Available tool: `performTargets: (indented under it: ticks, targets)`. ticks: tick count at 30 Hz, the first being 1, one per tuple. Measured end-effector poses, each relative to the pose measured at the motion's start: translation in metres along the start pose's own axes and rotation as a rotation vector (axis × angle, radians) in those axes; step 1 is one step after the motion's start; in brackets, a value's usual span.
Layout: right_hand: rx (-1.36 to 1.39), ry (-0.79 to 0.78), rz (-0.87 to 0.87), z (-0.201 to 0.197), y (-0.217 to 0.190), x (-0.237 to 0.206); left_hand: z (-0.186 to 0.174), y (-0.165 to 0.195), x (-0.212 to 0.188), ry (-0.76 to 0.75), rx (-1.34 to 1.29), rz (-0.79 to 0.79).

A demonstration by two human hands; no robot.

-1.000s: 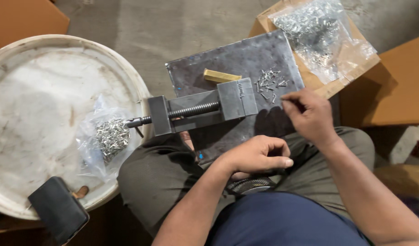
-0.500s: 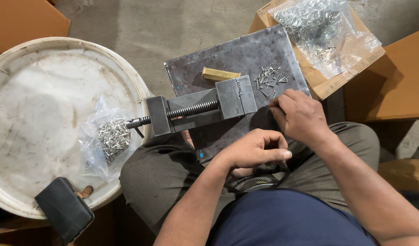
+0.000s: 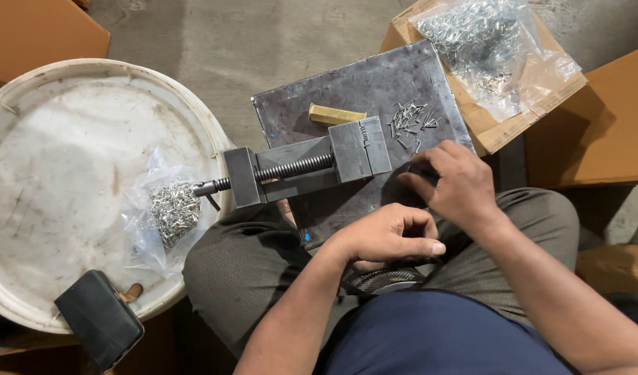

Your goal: The person sits on the floor and assembles small metal fasteners by hand. They pick up individual pieces from a pile on a metal plate, insert them into a screw-driven press, and tighten the mechanism to secure the components. The person occasionally uses a small wooden block to assist with the assembly process.

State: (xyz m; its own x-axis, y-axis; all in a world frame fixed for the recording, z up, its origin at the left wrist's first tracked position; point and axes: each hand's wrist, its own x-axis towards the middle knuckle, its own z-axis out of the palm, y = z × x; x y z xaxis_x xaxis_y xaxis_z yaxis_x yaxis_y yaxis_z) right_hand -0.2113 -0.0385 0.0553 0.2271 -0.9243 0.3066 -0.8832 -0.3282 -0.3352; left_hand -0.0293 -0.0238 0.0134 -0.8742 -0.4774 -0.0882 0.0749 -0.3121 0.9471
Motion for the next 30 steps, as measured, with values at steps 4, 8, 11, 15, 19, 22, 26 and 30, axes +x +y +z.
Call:
performTargets:
  ticks: [4, 8, 11, 15, 19, 22, 26, 30]
  targets:
    - [-0.028, 0.022, 0.005, 0.002, -0.006, 0.001, 0.000, 0.002, 0.000, 0.001, -0.023, 0.019]
    - [-0.016, -0.063, 0.093, 0.004, -0.001, 0.002, -0.002, 0.001, 0.001, 0.006, 0.068, 0.001]
    - [0.041, -0.072, 0.098, 0.007, 0.008, 0.000, -0.005, 0.000, 0.001, -0.003, -0.010, 0.034]
    - [0.496, -0.136, 0.390, 0.004, 0.028, -0.007, -0.004, 0.000, 0.003, 0.066, -0.201, -0.030]
    - [1.077, -0.217, 0.409, -0.003, 0.044, -0.022, -0.003, 0.000, 0.009, 0.222, -0.359, -0.042]
    - [1.214, -0.285, 0.398, 0.000, 0.044, -0.028, -0.004, -0.003, 0.009, 0.241, -0.345, 0.142]
    - [1.192, -0.326, 0.378, 0.000, 0.036, -0.027, -0.003, -0.010, 0.007, 0.267, -0.449, 0.163]
    - [1.011, -0.217, 0.237, -0.009, 0.028, -0.022, -0.005, -0.012, 0.010, 0.254, -0.498, 0.197]
